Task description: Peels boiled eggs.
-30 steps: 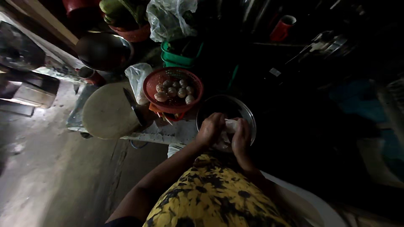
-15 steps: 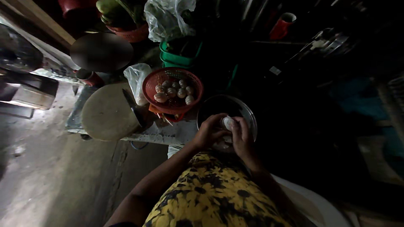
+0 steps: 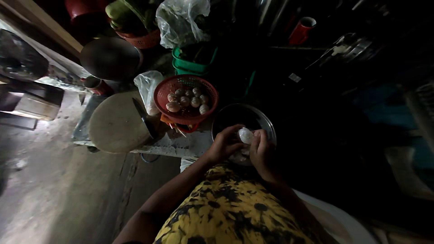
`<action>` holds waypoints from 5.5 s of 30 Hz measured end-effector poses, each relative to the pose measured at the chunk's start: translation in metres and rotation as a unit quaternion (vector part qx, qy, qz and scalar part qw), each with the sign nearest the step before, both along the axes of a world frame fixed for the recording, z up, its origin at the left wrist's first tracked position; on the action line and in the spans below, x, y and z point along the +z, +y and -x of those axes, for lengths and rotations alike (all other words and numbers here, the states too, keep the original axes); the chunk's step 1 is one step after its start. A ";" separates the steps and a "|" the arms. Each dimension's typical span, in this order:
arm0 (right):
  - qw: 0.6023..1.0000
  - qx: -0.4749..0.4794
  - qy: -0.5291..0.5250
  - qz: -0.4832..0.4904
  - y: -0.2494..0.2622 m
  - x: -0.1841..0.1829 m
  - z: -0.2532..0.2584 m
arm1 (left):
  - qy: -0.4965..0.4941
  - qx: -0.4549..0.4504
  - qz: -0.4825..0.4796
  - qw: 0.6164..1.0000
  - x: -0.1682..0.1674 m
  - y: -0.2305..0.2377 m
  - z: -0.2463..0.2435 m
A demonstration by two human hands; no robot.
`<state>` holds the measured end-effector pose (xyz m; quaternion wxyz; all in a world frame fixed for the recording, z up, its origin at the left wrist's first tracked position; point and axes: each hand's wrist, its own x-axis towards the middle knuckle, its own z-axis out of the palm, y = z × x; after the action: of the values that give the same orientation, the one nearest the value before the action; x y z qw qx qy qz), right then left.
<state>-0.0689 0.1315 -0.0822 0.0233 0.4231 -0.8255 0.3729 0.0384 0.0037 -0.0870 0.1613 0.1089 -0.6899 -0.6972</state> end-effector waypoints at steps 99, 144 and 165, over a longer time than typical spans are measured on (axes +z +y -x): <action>0.992 0.100 -0.014 0.075 0.015 0.049 -0.002 | 0.040 -0.072 -0.117 0.990 0.020 0.004 -0.014; 0.984 0.118 -0.092 0.102 0.021 0.043 0.006 | 0.061 -0.091 -0.134 0.985 0.014 0.001 -0.023; 0.984 0.139 0.029 0.105 0.023 0.035 0.014 | 0.041 -0.093 -0.093 0.990 0.019 0.004 -0.021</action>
<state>-0.0826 0.1550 -0.0471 0.0393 0.5400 -0.7138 0.4442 0.0595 0.0076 -0.0678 0.1130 0.0305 -0.6219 -0.7743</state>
